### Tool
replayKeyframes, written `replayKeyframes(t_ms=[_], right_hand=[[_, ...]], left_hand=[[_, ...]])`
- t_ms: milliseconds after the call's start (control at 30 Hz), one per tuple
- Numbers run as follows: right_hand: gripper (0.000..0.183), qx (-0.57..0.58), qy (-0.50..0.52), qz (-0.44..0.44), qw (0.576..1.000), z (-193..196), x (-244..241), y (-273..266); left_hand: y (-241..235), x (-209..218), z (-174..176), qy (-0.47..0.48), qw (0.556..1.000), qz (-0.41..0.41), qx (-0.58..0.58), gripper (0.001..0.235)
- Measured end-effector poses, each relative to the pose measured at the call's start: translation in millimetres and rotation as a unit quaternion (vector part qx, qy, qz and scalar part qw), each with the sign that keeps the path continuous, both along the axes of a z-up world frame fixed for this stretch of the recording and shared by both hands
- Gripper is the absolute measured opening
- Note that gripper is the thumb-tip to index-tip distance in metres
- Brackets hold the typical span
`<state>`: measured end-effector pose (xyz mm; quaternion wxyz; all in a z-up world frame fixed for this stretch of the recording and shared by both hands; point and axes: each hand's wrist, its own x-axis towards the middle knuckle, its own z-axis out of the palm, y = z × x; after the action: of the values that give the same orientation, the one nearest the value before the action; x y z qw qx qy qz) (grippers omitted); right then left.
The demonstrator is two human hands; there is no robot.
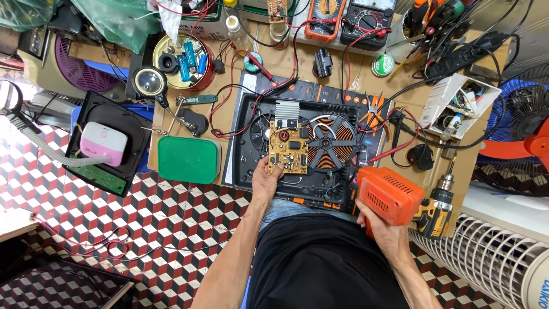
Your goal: The person cleans a green circuit board by first wiping it with a green cloth, then using an orange handheld blower to remove dust from both sides. Finally, the person uses a small black rotary tool with a pink brush attachment to scrub the surface of the board.
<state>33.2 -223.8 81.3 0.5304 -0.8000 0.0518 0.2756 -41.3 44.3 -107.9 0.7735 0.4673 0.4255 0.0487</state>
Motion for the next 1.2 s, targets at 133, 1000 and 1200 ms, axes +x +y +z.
replayKeyframes(t_ms=[133,1000,1200], right_hand=[[0.013,0.001,-0.002,0.012,1.000,-0.4,0.9,2.7],[0.017,-0.061,-0.010,0.068,0.996,-13.2,-1.8,-1.7],[0.017,-0.073,-0.004,0.072,0.995,-8.7,0.0,1.3]], left_hand=[[-0.8,6.2,17.9,0.023,1.000,0.000,0.005,0.055],[-12.7,32.6,46.7,0.184,0.967,-0.015,0.176,0.050],[-14.6,33.7,43.9,0.187,0.966,-0.008,0.181,0.050]])
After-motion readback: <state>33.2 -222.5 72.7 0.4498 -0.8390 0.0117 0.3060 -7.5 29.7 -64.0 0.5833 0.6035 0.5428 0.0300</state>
